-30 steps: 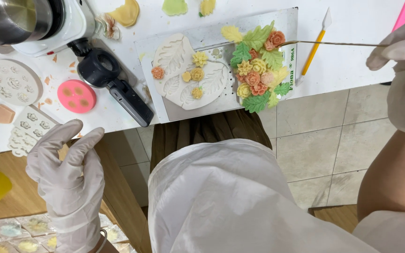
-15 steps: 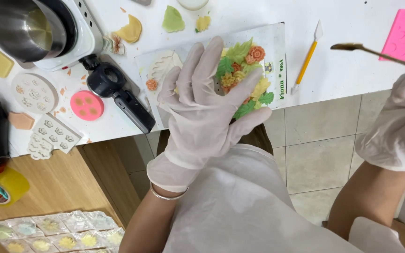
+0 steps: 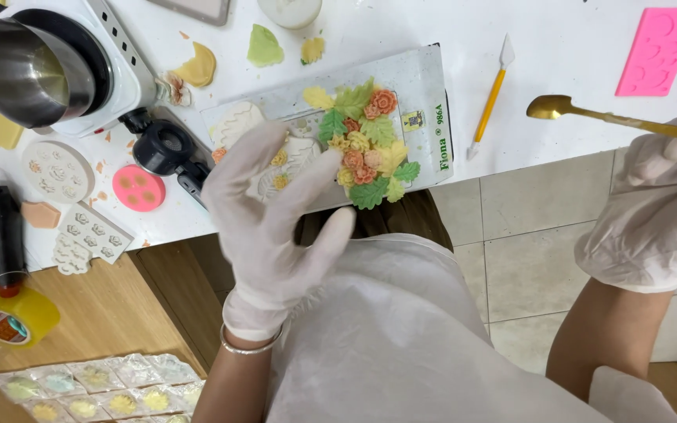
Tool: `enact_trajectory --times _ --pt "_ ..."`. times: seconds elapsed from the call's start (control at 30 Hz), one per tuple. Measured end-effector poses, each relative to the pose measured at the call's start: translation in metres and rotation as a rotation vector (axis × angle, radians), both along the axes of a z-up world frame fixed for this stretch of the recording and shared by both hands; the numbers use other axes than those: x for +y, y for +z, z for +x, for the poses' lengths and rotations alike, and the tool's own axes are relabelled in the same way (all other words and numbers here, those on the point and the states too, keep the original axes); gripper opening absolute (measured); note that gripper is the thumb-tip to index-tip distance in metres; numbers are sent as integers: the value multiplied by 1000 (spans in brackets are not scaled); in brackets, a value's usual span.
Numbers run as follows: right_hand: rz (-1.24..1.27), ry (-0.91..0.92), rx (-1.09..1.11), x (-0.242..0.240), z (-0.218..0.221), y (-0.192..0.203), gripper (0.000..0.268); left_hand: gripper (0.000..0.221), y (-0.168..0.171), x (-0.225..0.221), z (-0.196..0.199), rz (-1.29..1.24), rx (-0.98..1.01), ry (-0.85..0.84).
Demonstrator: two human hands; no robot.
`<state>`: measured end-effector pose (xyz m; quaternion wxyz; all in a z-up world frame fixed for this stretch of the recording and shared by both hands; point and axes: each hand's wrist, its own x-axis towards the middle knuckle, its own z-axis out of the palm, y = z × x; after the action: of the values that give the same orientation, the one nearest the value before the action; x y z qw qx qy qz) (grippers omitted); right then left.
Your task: Decorating a wax flower arrangement by adding small wax components.
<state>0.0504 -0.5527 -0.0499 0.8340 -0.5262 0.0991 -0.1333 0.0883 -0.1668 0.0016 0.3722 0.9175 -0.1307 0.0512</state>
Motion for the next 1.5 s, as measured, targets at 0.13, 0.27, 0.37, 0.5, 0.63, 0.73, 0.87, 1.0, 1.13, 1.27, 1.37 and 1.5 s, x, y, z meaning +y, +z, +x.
enact_trajectory --times 0.13,0.27,0.37,0.5,0.63,0.73,0.87,1.0,1.13,1.27,1.37,1.5 --pt "27 -2 5 29 12 0 33 42 7 19 -37 -131 -70 220" --pt "51 37 -22 57 36 14 35 41 -2 50 -74 -85 -116 404" --pt "-7 157 19 96 50 31 29 41 -11 80 -94 -29 -150 535" --pt "-66 276 49 184 62 67 23 36 -7 129 -105 19 -206 646" --pt "-208 489 170 306 76 93 11 33 0 177 -118 22 -167 759" --pt "-211 593 178 400 84 50 14 34 -1 217 -127 -40 -103 773" --pt "-188 514 233 485 89 -31 18 35 -10 253 -135 -46 13 683" --pt "-179 375 194 517 83 -70 18 34 -18 276 -130 -45 79 547" --pt "-191 400 177 514 74 -72 27 35 -25 280 -111 -56 141 409" --pt "-497 507 344 492 56 9 52 39 -26 270 -92 -63 152 271" --pt "-836 338 335 455 23 36 45 40 -24 260 -84 -79 197 205" --pt "-1295 -67 150 384 27 35 27 41 -27 250 -80 -92 226 161"
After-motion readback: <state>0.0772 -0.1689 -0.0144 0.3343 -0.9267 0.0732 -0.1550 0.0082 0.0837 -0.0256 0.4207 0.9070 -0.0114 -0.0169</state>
